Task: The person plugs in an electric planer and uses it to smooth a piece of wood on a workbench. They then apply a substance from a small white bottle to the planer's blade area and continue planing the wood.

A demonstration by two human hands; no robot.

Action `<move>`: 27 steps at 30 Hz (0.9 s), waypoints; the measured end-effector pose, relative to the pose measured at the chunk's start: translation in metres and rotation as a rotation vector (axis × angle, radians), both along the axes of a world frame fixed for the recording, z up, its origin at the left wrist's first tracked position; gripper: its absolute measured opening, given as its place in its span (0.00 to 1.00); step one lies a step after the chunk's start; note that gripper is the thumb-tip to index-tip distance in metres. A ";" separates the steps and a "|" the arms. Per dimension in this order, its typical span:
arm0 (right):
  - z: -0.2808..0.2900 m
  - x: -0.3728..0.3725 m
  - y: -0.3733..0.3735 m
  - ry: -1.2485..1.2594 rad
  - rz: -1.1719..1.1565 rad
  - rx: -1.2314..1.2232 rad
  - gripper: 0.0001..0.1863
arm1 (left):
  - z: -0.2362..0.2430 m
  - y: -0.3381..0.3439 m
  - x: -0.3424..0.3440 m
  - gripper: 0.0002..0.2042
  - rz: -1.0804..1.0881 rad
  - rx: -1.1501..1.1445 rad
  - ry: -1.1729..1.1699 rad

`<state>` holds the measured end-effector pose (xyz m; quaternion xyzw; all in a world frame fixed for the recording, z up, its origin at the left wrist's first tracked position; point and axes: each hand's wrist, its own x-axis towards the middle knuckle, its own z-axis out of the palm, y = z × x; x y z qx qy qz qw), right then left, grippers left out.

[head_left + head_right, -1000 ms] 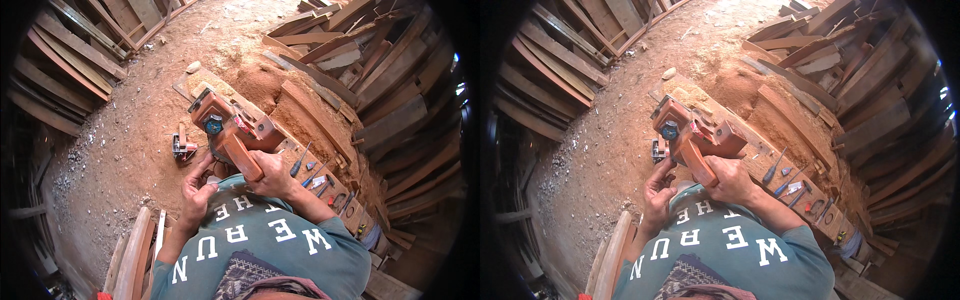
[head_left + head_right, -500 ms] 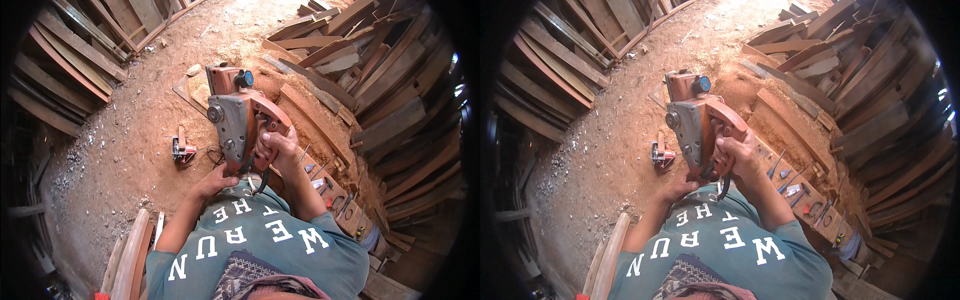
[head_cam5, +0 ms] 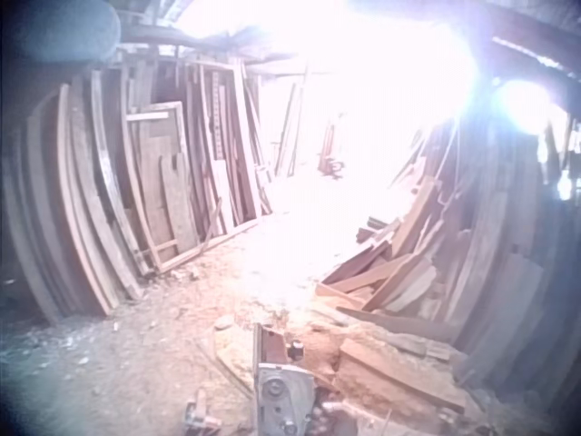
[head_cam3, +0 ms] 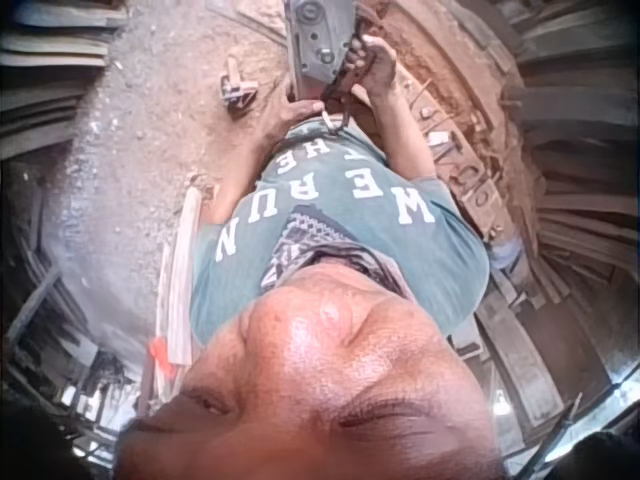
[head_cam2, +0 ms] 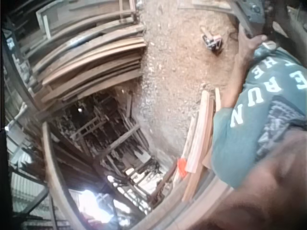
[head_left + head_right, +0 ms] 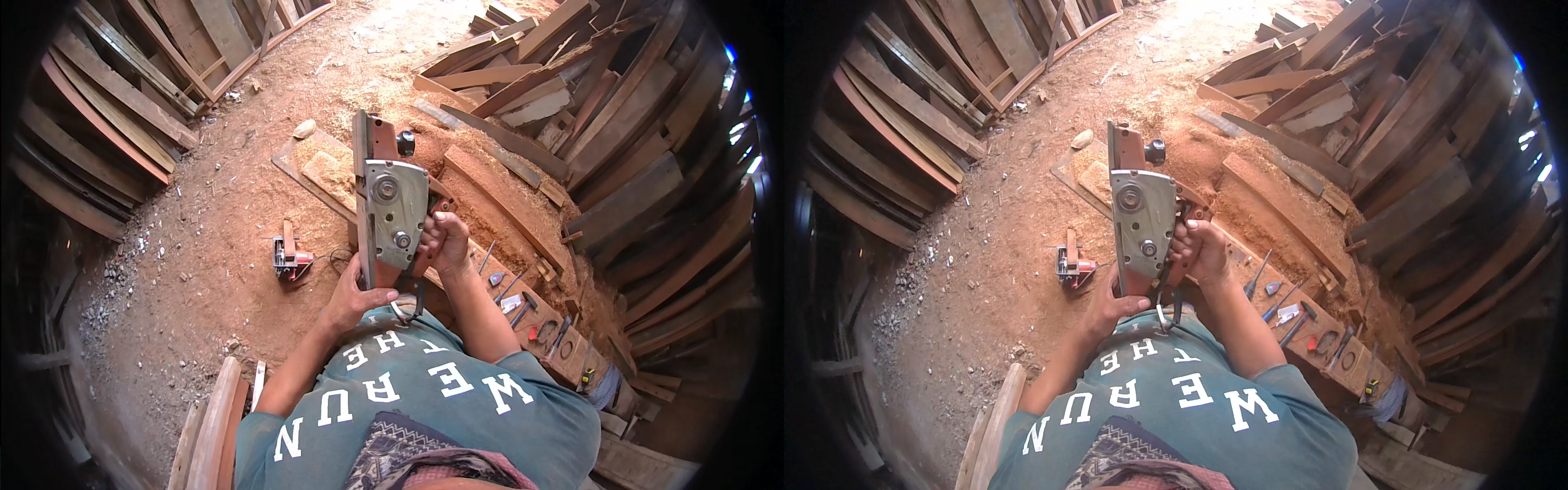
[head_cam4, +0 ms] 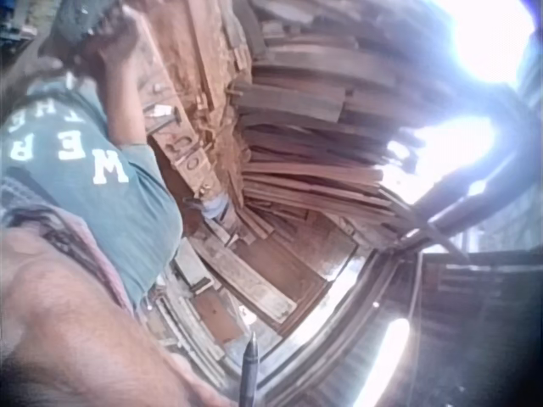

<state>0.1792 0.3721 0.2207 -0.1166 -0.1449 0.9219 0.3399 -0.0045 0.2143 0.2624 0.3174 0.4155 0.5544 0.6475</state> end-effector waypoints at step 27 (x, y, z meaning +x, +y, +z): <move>0.041 0.003 -0.033 -0.492 0.070 0.657 0.58 | -0.005 -0.059 -0.006 0.50 0.157 -0.176 0.810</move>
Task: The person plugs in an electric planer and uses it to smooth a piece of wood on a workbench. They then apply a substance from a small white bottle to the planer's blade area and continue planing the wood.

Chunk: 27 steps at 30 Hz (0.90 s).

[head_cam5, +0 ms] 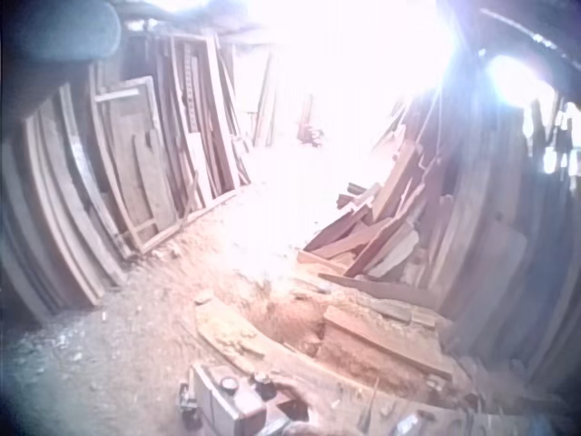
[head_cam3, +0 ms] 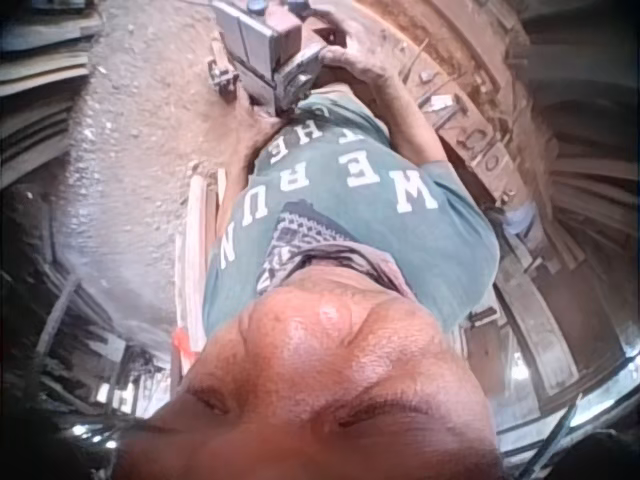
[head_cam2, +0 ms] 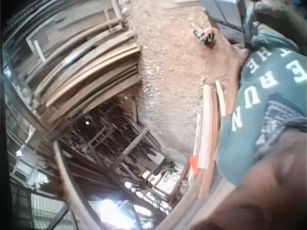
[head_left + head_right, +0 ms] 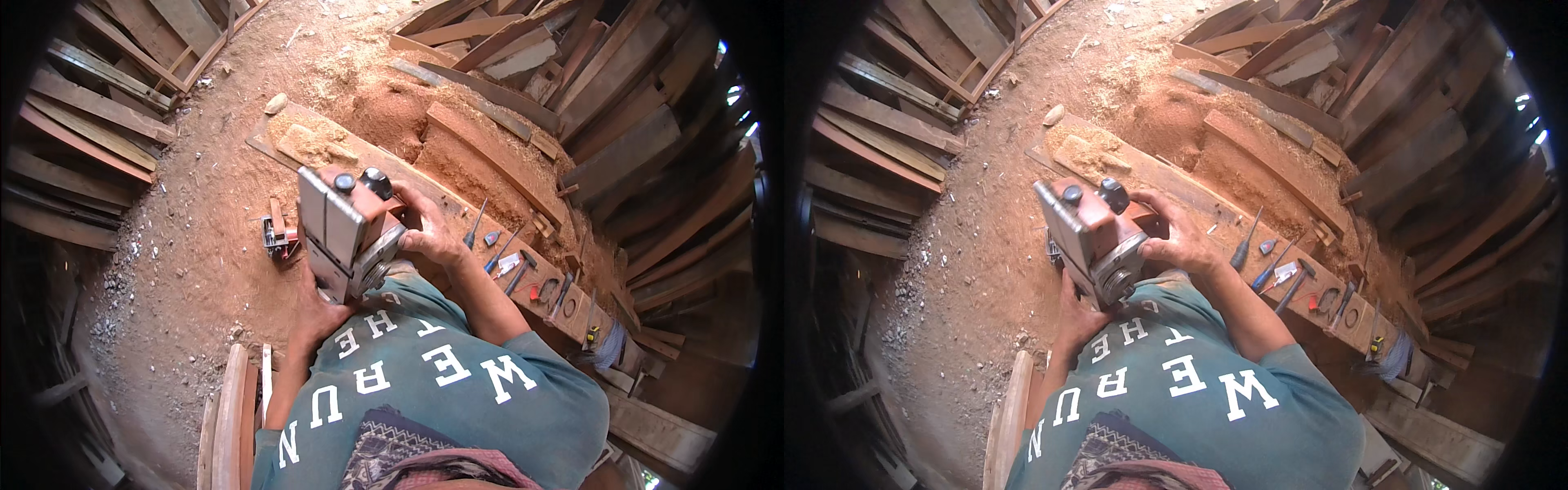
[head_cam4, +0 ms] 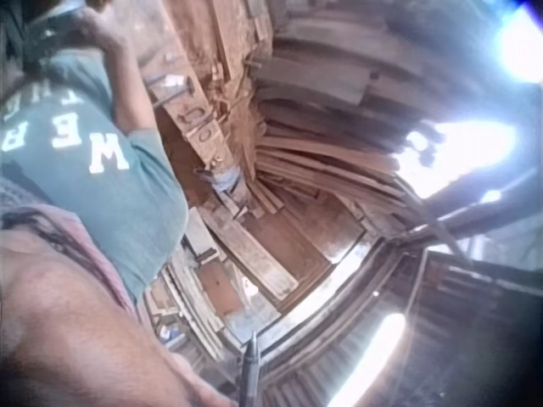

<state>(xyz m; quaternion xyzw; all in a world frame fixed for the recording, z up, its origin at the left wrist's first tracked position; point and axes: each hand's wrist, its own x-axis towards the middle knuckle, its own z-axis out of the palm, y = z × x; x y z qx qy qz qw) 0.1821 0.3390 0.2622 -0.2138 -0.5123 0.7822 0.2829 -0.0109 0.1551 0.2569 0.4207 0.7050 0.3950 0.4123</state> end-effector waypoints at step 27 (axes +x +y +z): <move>0.022 -0.008 0.003 -0.048 -0.016 -0.009 0.63 | -0.008 -0.008 -0.006 0.45 0.042 0.061 0.083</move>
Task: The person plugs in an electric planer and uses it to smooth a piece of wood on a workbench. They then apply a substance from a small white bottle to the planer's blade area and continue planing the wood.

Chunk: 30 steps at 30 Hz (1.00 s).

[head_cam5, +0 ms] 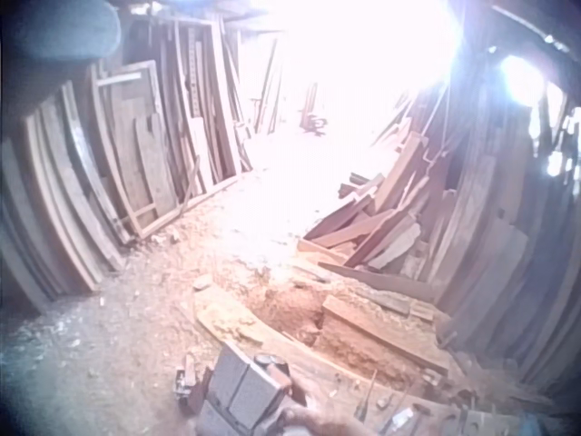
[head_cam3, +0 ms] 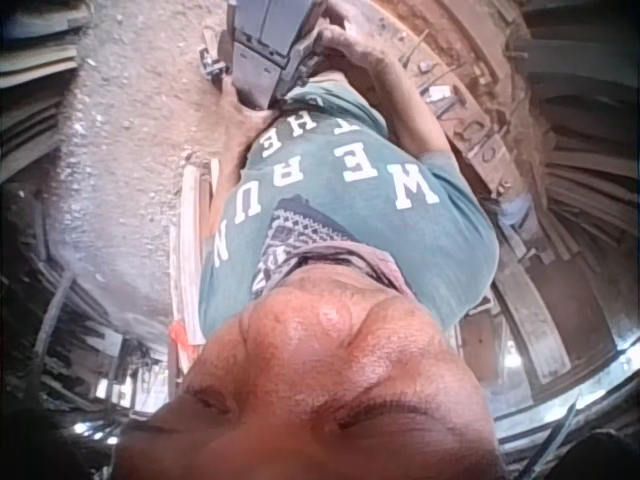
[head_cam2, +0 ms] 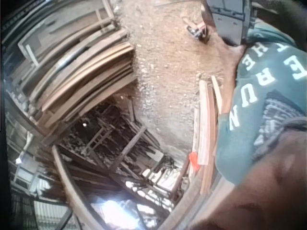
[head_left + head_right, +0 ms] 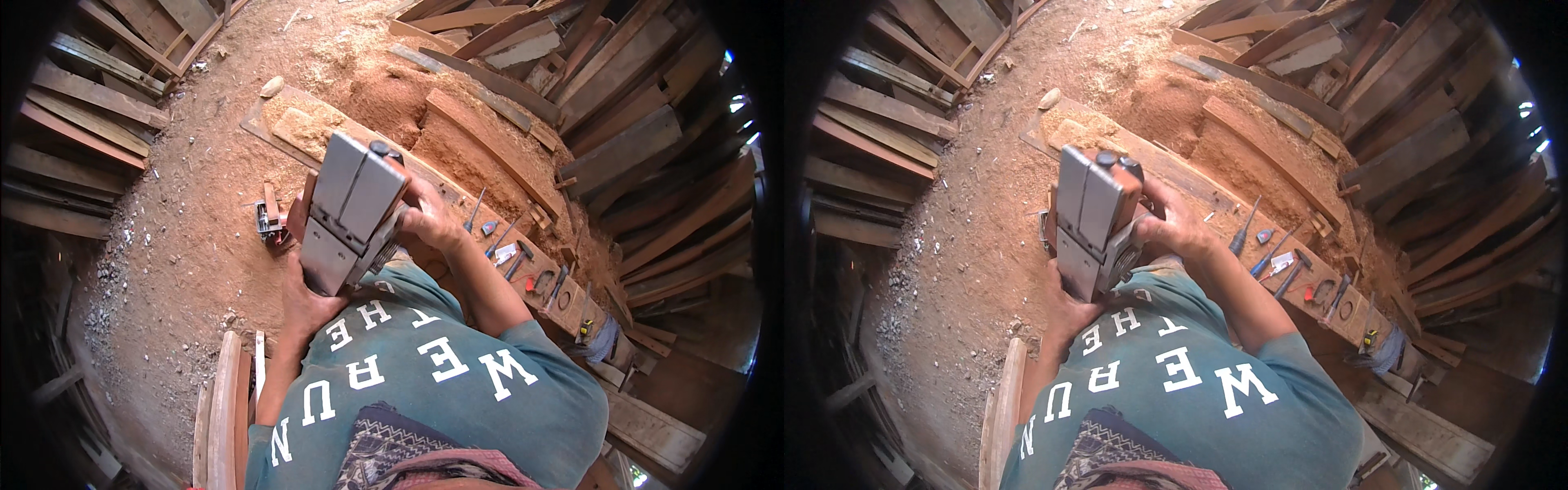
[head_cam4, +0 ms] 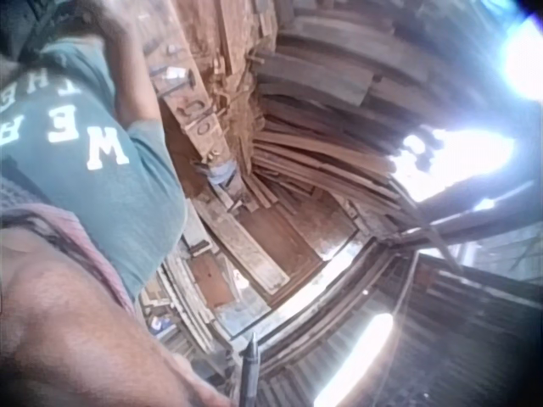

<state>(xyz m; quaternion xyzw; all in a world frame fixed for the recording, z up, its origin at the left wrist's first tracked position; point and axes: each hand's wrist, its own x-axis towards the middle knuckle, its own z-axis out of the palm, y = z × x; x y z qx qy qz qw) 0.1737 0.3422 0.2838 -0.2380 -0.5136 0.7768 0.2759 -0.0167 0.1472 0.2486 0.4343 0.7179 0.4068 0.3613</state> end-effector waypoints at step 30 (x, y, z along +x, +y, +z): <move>-0.153 0.040 -0.006 0.485 -0.116 -0.444 0.49 | 0.073 0.032 0.020 0.33 -0.094 -0.099 0.452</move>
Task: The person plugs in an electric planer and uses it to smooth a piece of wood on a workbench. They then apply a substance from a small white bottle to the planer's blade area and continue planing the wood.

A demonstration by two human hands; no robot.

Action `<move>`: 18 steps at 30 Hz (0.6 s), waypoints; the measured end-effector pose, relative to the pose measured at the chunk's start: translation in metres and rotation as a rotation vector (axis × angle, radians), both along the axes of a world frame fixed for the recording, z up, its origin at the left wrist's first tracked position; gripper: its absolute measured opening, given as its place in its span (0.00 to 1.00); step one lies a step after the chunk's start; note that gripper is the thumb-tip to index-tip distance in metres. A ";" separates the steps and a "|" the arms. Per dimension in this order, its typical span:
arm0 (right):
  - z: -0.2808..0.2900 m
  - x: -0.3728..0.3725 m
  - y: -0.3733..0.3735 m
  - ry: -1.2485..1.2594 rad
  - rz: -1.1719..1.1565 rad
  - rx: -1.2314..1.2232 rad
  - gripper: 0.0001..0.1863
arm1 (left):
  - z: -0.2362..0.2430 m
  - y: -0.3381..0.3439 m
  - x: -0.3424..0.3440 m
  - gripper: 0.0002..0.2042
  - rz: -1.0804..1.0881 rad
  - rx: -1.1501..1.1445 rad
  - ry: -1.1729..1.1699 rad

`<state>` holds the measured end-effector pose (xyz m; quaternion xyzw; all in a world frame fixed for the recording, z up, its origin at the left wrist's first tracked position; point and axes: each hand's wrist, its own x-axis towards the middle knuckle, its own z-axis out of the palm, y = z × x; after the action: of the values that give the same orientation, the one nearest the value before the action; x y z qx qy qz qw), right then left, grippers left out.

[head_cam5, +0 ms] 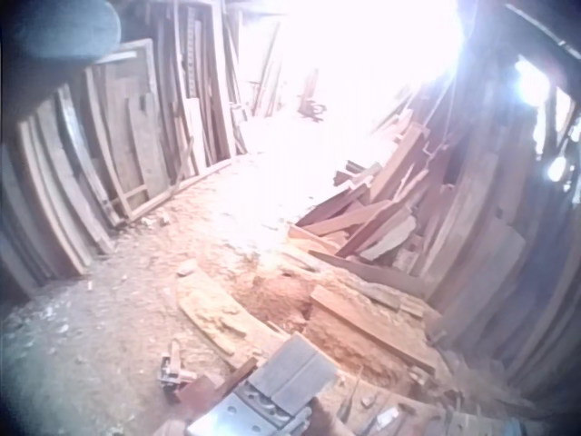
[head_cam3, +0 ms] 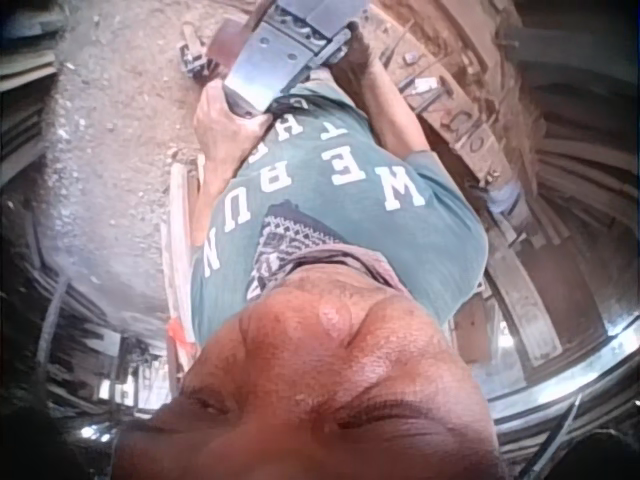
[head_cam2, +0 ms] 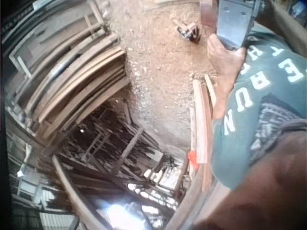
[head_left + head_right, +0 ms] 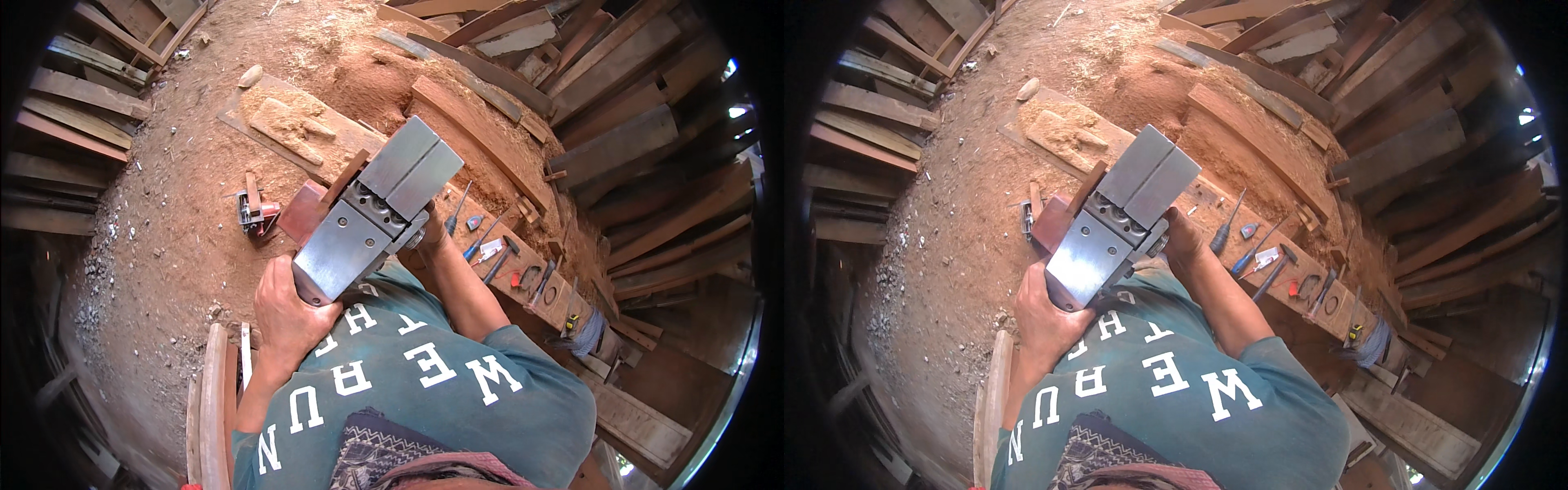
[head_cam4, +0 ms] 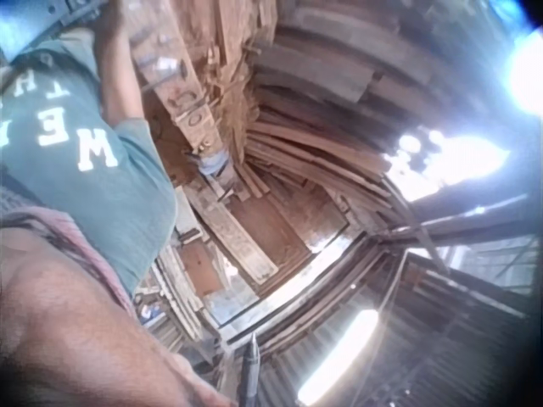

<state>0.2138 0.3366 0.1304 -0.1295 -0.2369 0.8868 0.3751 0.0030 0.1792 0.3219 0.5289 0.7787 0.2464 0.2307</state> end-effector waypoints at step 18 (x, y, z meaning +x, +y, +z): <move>0.050 -0.029 0.014 -0.397 0.181 -0.049 0.45 | -0.058 0.020 -0.042 0.33 0.060 -0.152 -0.586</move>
<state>0.1852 0.3509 0.1809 -0.2886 -0.2951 0.8796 0.2366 -0.0394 0.1990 0.2641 0.3931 0.7105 0.3363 0.4770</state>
